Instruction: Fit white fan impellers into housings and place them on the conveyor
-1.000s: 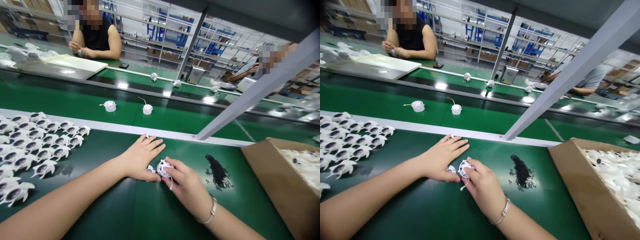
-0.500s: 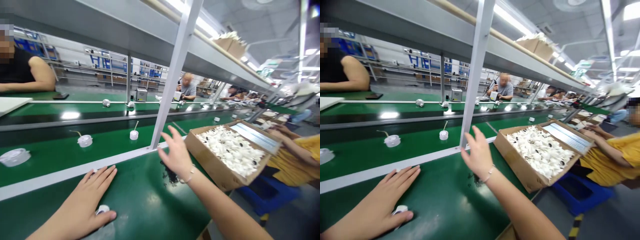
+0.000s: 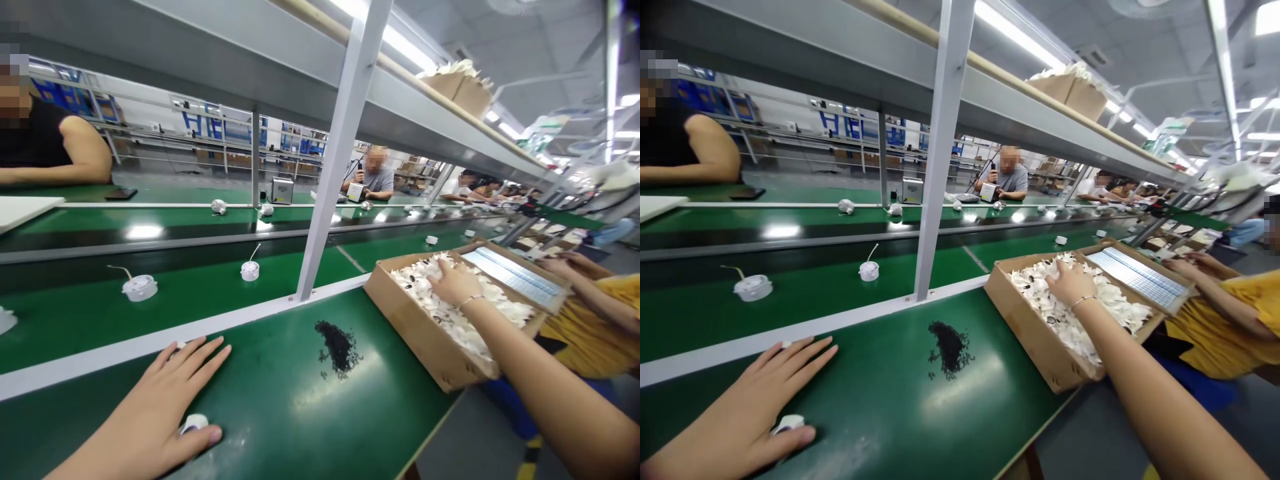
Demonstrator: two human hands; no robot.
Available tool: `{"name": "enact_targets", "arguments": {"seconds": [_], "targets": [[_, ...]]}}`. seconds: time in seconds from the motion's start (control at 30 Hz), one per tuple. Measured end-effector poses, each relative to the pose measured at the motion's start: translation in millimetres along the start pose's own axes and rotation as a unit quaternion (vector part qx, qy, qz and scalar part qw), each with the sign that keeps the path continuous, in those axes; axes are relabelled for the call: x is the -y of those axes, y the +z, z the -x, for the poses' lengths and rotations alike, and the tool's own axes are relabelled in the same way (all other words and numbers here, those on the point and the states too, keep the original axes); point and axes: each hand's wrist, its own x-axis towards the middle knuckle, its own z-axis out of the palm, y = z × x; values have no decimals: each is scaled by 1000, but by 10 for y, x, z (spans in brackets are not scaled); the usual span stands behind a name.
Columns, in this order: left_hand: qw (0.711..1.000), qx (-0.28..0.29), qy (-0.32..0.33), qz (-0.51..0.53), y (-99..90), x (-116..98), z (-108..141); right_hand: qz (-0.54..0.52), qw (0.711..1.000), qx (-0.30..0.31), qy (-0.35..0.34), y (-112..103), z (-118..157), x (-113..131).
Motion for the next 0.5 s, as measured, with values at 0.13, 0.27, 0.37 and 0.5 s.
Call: {"name": "enact_targets", "arguments": {"seconds": [0.13, 0.27, 0.37, 0.5], "targets": [[999, -42, -33, 3, -28, -151, -17, -1, 1000, 22, 9, 115, -56, -11], [996, -65, -61, 5, -59, -289, -39, -2, 999, 26, 33, 166, -87, -29], [997, -48, -56, 8, -76, -246, -36, 0, 999, 17, 34, 166, -51, -46], [999, 10, -21, 34, -91, -88, -8, -4, 1000, 1, 7, 140, -84, -68]]}}
